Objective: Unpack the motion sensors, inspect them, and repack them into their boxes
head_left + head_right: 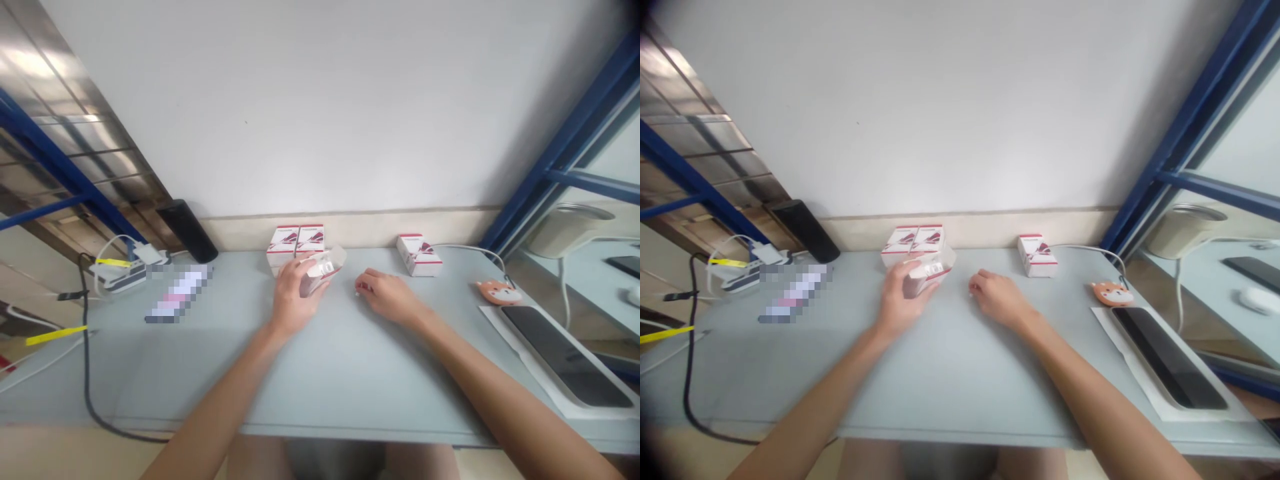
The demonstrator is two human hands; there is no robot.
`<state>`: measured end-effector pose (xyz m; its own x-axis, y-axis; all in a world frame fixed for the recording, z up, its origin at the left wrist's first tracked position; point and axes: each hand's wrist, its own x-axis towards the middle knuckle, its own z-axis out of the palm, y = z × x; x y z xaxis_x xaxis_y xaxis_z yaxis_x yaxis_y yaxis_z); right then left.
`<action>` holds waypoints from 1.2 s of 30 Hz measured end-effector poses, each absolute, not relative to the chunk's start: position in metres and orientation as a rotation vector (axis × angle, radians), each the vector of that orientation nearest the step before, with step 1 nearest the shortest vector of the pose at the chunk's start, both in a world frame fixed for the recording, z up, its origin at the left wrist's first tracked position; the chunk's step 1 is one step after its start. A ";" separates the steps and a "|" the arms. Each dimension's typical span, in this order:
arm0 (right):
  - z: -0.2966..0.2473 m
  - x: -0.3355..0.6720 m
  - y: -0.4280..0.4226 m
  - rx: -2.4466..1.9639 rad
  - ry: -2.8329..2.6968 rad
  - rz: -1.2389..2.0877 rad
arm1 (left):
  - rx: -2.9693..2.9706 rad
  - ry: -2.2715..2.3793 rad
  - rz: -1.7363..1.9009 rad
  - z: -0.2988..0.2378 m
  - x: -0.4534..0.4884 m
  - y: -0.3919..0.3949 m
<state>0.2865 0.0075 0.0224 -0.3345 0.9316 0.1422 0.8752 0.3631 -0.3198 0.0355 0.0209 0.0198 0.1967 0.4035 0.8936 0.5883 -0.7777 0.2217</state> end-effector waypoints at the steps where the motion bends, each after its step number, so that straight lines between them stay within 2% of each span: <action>1: 0.022 0.288 0.008 -1.611 -2.324 0.231 | -2.304 -0.944 -1.604 0.021 0.036 0.020; 14: 0.041 0.266 -0.016 -1.152 -1.864 -0.018 | -2.513 -0.788 -1.348 0.031 0.038 0.013; 22: 0.037 0.264 -0.012 -0.940 -2.083 0.084 | -2.548 -0.685 -1.316 0.032 0.040 0.011; 31: 0.042 0.269 -0.009 -0.958 -2.044 0.294 | -2.543 -0.699 -1.350 0.030 0.038 0.013; 36: 0.043 0.270 -0.010 -1.042 -1.925 0.201 | -2.489 -0.758 -1.332 0.032 0.036 0.015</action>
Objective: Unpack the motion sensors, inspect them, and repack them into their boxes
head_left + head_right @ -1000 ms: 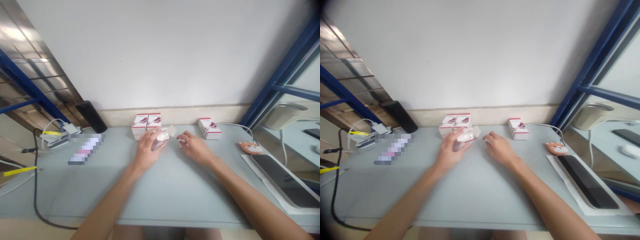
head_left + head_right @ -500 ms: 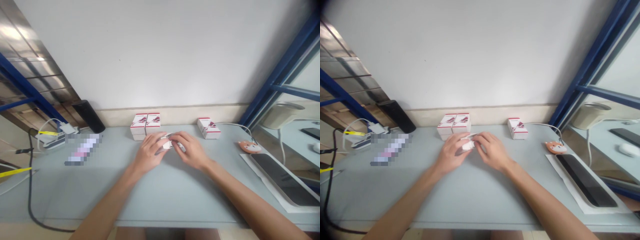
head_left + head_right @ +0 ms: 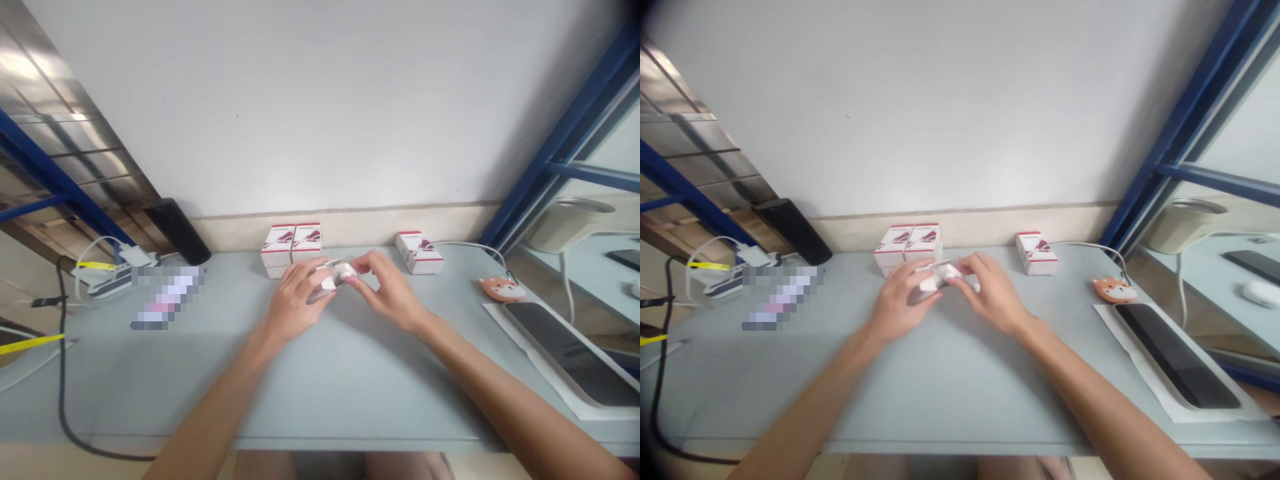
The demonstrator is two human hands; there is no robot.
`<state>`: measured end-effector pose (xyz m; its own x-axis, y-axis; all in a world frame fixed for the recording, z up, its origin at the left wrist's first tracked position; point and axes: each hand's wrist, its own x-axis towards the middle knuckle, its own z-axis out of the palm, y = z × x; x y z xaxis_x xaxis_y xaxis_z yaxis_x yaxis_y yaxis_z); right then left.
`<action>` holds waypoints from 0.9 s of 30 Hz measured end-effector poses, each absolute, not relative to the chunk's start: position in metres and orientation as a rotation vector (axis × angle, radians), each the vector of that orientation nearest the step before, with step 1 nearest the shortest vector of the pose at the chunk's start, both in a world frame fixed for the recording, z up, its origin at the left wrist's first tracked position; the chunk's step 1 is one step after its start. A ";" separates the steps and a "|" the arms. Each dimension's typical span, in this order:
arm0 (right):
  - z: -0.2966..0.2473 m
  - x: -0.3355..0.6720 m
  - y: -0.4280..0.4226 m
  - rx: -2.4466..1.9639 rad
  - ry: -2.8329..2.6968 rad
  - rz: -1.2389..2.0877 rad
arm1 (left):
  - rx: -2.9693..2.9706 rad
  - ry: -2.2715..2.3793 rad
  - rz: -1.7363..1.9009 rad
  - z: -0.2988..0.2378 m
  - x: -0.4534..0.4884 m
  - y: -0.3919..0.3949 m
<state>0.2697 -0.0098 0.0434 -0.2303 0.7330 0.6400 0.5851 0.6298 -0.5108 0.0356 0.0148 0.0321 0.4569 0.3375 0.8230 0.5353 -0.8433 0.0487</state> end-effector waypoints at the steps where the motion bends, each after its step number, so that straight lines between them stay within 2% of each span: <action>1: 0.044 0.271 -0.010 -1.070 -1.893 0.155 | -2.471 -0.770 -1.333 0.033 0.035 0.015; 6: 0.049 0.285 -0.003 -1.366 -1.810 -0.040 | -2.464 -0.828 -1.342 0.032 0.032 0.018; 14: 0.028 0.305 0.013 -1.926 -2.004 0.174 | -2.340 -0.983 -1.407 0.024 0.029 0.020; 27: 0.032 0.296 0.000 -1.994 -2.238 0.185 | -2.315 -1.061 -1.446 0.021 0.029 0.021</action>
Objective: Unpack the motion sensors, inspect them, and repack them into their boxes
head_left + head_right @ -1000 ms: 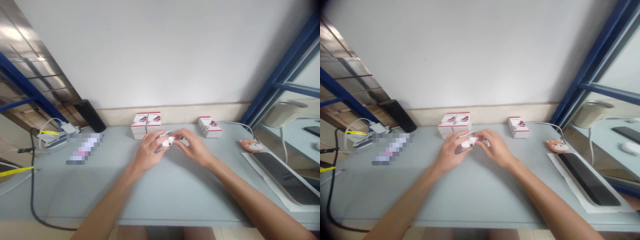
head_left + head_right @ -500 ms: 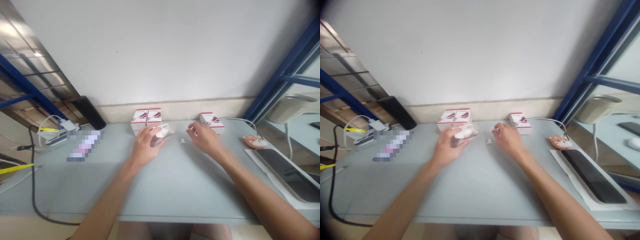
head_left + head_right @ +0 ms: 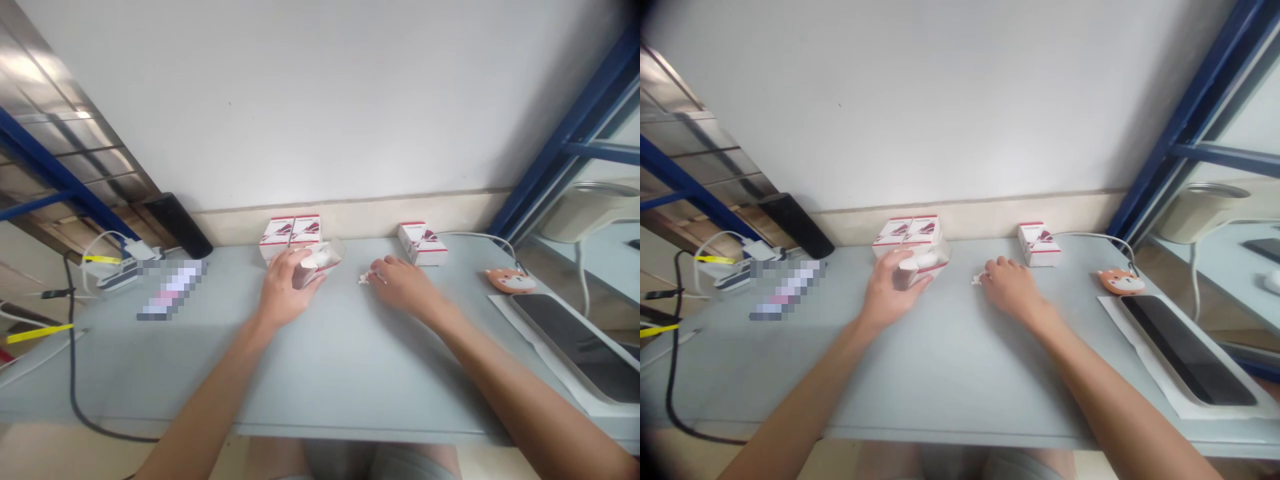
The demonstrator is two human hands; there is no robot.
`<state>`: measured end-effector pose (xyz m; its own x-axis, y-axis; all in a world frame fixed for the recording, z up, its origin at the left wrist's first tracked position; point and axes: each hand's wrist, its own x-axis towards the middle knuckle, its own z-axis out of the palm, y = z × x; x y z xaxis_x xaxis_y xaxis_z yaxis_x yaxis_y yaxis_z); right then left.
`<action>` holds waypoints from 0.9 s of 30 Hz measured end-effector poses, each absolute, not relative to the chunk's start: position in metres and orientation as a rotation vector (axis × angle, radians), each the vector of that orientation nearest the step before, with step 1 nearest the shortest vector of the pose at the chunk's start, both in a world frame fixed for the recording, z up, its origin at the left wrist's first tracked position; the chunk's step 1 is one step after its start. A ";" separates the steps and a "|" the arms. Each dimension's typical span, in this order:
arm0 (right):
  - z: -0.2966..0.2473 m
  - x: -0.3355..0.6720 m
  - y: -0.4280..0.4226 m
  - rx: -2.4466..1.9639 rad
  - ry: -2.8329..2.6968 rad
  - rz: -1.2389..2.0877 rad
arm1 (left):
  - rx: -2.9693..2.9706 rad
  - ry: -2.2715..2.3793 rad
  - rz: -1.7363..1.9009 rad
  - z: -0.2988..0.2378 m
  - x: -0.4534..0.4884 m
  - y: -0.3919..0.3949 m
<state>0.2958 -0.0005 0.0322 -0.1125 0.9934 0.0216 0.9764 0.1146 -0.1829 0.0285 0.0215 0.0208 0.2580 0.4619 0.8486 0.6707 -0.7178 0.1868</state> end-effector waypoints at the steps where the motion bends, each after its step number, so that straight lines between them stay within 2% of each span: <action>1: 0.033 0.296 -0.001 -1.989 -2.251 0.185 | -2.307 -1.098 -1.452 0.020 0.028 0.022; 9: 0.037 0.298 -0.004 -1.962 -2.289 0.216 | -2.239 -1.301 -1.555 0.016 0.022 0.026; 18: 0.033 0.294 -0.006 -1.925 -2.334 0.138 | -2.216 -1.351 -1.565 0.017 0.023 0.024; 27: 0.034 0.297 -0.004 -1.901 -2.305 0.212 | -2.234 -1.293 -1.572 0.018 0.023 0.025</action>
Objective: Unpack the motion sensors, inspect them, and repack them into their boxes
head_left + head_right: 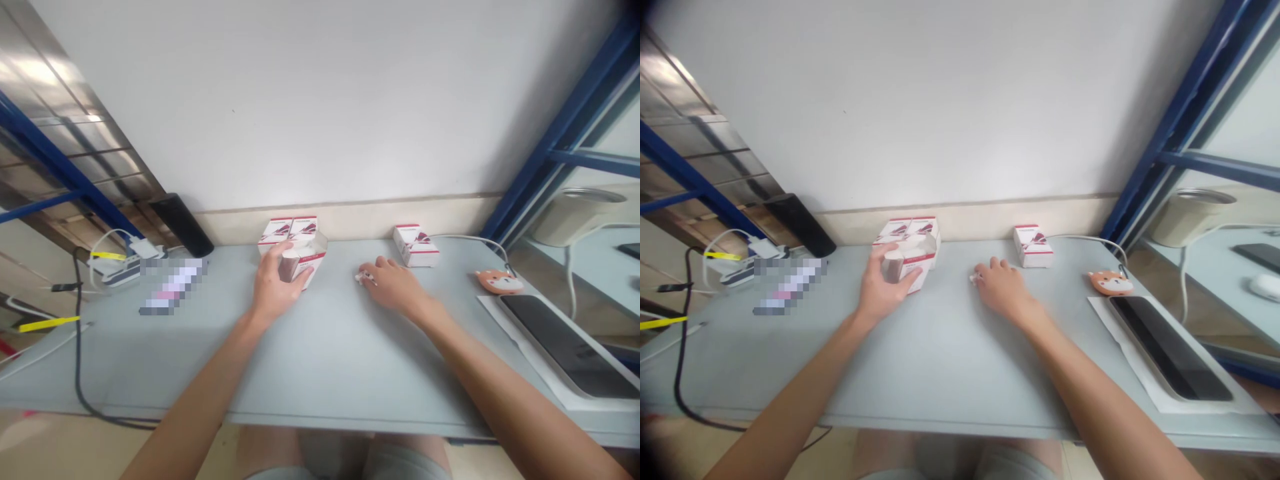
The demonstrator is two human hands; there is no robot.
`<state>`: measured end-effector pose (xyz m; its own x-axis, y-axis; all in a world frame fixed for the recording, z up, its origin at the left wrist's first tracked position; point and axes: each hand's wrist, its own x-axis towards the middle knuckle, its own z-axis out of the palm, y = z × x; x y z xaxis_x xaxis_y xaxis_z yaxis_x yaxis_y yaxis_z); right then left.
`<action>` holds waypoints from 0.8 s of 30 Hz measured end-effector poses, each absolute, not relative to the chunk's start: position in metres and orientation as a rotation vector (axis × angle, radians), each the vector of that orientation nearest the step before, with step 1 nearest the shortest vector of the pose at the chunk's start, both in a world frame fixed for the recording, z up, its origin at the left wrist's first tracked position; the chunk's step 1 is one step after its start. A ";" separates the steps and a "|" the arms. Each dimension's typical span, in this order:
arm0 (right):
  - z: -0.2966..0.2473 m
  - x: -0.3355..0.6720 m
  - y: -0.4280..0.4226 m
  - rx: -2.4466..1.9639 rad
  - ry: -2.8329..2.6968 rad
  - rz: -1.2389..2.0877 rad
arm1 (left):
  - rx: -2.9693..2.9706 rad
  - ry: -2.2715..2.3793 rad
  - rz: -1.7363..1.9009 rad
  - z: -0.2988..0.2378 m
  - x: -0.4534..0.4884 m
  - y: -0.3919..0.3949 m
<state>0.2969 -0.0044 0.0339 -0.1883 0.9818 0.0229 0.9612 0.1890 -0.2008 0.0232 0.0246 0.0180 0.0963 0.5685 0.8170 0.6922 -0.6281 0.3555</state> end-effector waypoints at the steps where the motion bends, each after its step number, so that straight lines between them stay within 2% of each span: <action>1: 0.034 0.297 -0.004 -1.899 -2.304 0.208 | -2.238 -1.287 -1.581 0.018 0.024 0.025; 15: 0.023 0.297 0.003 -1.708 -2.317 0.202 | -2.265 -1.221 -1.560 0.021 0.028 0.019; 24: 0.027 0.300 0.012 -1.627 -2.023 0.046 | -2.300 -1.115 -1.516 0.023 0.030 0.015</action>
